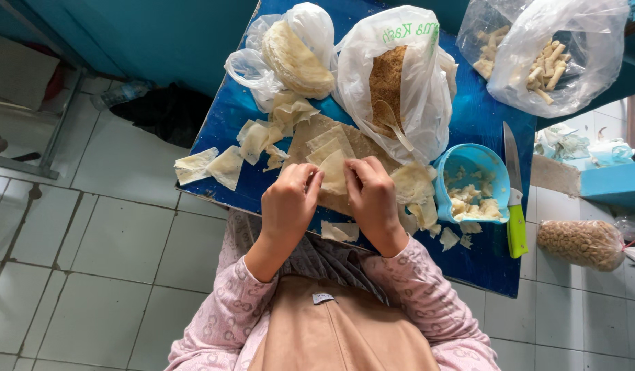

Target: The person sits at a low blue table folding thin pastry wrappers around a filling. They place filling from a blue bowl onto a wrapper using a spoon, fold the wrapper over the filling, press the folds closed, and set the finished roll aside, repeating the process.

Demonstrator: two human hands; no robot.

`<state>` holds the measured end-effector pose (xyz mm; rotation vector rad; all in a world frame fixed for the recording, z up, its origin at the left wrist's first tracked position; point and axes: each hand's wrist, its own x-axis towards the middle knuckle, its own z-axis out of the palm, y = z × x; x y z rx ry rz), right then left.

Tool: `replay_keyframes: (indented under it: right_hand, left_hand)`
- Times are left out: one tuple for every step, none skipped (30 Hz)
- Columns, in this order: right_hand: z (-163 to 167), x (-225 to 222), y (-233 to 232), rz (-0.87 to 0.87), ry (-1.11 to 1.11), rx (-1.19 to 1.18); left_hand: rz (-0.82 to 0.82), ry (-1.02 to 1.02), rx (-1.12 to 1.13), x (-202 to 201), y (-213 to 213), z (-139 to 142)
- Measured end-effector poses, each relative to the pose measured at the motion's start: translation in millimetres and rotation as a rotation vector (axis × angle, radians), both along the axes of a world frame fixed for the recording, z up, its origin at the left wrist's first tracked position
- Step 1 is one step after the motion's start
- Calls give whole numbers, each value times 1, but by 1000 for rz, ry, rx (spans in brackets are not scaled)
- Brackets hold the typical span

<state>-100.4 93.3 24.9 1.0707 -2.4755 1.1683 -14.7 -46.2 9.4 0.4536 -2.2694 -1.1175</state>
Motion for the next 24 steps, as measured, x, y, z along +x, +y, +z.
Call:
replay_keyframes:
  right_hand:
    - [2,1,-2,-13,6,17]
    - [4,0,-5,-25,11,35]
    - [5,1,-6,-29,-14,31]
    - [6,1,-8,-31,-37,28]
    - [7,1,-9,-34,-59,24]
    - [8,0,-11,-43,-22,62]
    - [9,0,-13,-52,13,101]
    - [11,0,-14,-59,48,141]
    - [14,1,-14,-50,129,143]
    - [18,3,-13,-42,213,143]
    - [22,4,-11,-34,298,142]
    - [27,6,-6,53,180,157]
    - [33,11,3,141,60,173]
    - [37,13,12,231,-57,186]
    - [40,16,18,322,-94,238]
    - [41,19,25,409,-133,291]
    - [41,20,30,501,-174,346]
    - [39,20,34,516,-138,327]
    - [37,20,35,527,-105,306]
    - [34,19,36,539,-65,284]
    - [31,17,37,508,-200,244]
    - [29,16,37,474,-336,202]
    - [27,15,36,440,-474,162]
    - [25,14,33,428,-662,60]
  left_hand:
    - [-4,-11,-20,0,0,1]
    - [-8,-23,-40,-1,-1,2]
    - [-12,-38,-59,-1,-1,2]
    - [-4,-40,-75,-1,-1,3]
    - [5,-40,-92,-1,-1,4]
    - [12,-44,-107,-1,-1,5]
    - [15,-50,-126,-1,-1,5]
    - [19,-57,-144,-2,-2,5]
    - [24,-61,-163,-1,-3,4]
    - [27,-28,-146,0,-5,3]
    - [31,7,-130,1,-8,0]
    - [37,38,-111,4,-11,-3]
    - [8,70,51,10,-16,-8]
    - [-19,106,211,16,-23,-13]
    - [-48,144,370,22,-30,-18]
    - [-136,251,684,26,-38,-24]
    - [-220,359,1000,30,-44,-28]
    - [-301,466,1317,35,-48,-31]
    - [-297,471,1383,42,-50,-33]
    - [-295,480,1444,47,-52,-32]
    - [-296,494,1502,51,-55,-30]
    - [-326,527,1552,53,-58,-25]
    - [-354,560,1603,54,-63,-20]
    - [-380,596,1653,55,-66,-14]
